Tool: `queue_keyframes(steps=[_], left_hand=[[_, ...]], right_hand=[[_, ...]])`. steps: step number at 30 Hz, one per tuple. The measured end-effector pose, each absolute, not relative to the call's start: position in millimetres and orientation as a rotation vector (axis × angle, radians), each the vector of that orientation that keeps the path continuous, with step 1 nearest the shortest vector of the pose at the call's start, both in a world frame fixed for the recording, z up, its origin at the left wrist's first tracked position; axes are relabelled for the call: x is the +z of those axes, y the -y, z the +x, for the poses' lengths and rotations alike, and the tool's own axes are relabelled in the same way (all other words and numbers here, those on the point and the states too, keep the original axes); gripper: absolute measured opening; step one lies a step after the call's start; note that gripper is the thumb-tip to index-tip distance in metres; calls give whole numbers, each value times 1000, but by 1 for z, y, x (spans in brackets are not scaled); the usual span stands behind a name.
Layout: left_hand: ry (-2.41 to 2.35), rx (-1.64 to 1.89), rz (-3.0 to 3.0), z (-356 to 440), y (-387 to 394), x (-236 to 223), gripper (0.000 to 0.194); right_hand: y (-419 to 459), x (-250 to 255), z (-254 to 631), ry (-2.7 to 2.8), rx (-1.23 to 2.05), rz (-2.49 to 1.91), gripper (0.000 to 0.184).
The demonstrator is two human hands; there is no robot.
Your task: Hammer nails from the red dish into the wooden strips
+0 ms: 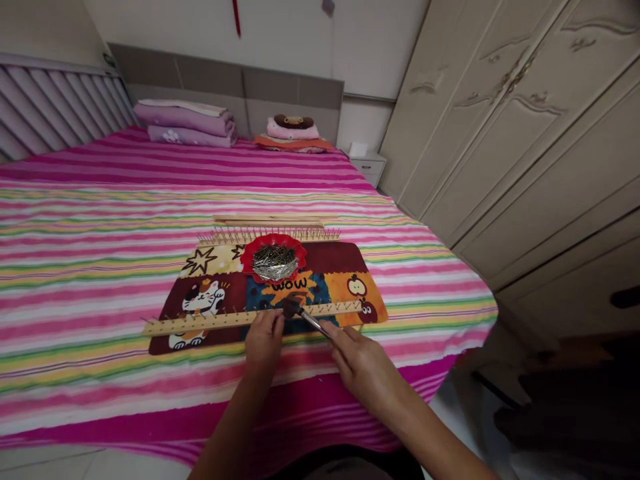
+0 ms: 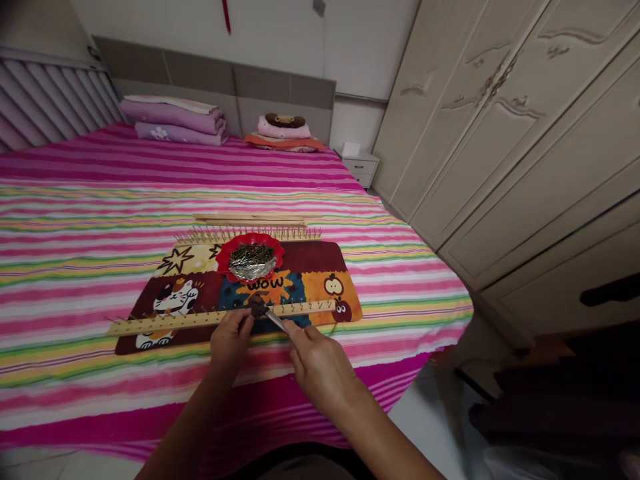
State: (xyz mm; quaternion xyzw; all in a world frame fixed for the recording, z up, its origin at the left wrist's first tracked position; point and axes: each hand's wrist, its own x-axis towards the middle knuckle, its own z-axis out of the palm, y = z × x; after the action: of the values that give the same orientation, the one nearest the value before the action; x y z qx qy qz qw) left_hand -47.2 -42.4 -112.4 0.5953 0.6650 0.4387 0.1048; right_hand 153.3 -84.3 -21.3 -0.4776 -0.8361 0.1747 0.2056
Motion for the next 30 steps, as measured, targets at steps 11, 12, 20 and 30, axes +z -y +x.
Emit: queue_keyframes(steps=[11, 12, 20, 30], left_hand=[[-1957, 1233, 1776, -50, 45, -110, 21], [-1959, 1228, 1798, -52, 47, -107, 22], [-2178, 1124, 2017, -79, 6, -40, 24], [-2264, 60, 2107, -76, -80, -40, 20]], right_hand=[[131, -79, 194, 2050, 1096, -1309, 40], [132, -90, 197, 2029, 1119, -1325, 39], [134, -143, 208, 1808, 1194, -1366, 37], [133, -142, 207, 1769, 1221, -1344, 36]])
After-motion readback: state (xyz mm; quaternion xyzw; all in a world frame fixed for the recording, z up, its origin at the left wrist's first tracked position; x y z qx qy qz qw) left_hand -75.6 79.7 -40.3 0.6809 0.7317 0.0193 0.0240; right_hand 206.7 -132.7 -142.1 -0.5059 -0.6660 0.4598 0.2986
